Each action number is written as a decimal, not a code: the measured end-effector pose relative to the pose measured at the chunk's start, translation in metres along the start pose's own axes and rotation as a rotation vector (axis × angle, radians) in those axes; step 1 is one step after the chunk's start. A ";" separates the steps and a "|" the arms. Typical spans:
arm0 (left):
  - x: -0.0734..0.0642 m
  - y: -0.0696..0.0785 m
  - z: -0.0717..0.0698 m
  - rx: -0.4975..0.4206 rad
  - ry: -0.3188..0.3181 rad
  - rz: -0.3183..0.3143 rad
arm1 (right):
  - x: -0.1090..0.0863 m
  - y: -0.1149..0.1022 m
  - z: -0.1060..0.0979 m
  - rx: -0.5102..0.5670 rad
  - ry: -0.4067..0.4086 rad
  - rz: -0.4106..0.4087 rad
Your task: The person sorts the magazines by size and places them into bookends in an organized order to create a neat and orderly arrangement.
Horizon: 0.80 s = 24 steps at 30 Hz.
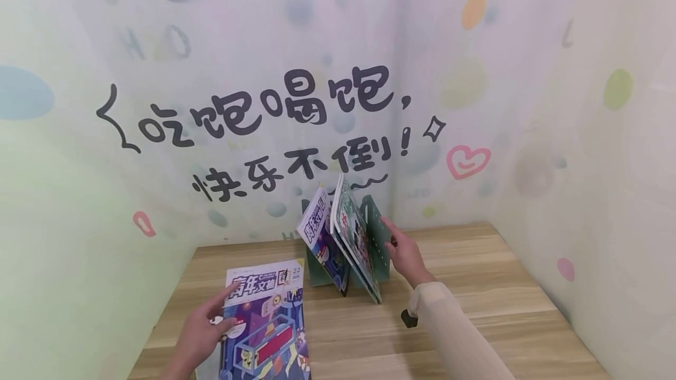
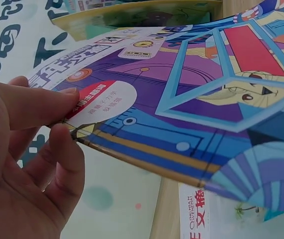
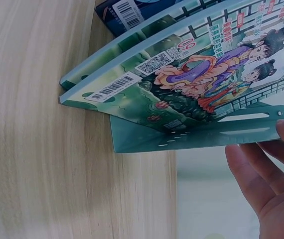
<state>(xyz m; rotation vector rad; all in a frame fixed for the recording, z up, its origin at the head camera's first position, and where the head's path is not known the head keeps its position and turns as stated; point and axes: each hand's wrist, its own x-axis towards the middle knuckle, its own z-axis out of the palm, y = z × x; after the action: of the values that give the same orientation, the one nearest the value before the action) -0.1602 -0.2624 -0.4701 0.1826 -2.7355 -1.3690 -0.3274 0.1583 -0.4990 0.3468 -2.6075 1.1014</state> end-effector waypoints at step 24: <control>0.002 0.014 0.006 -0.107 -0.008 0.036 | 0.000 -0.002 -0.002 0.023 -0.005 0.025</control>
<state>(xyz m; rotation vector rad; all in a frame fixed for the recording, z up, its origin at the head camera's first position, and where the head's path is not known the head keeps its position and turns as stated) -0.1642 -0.2499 -0.4625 0.1205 -2.6487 -1.5051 -0.3267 0.1579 -0.4965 0.3230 -2.6128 1.1409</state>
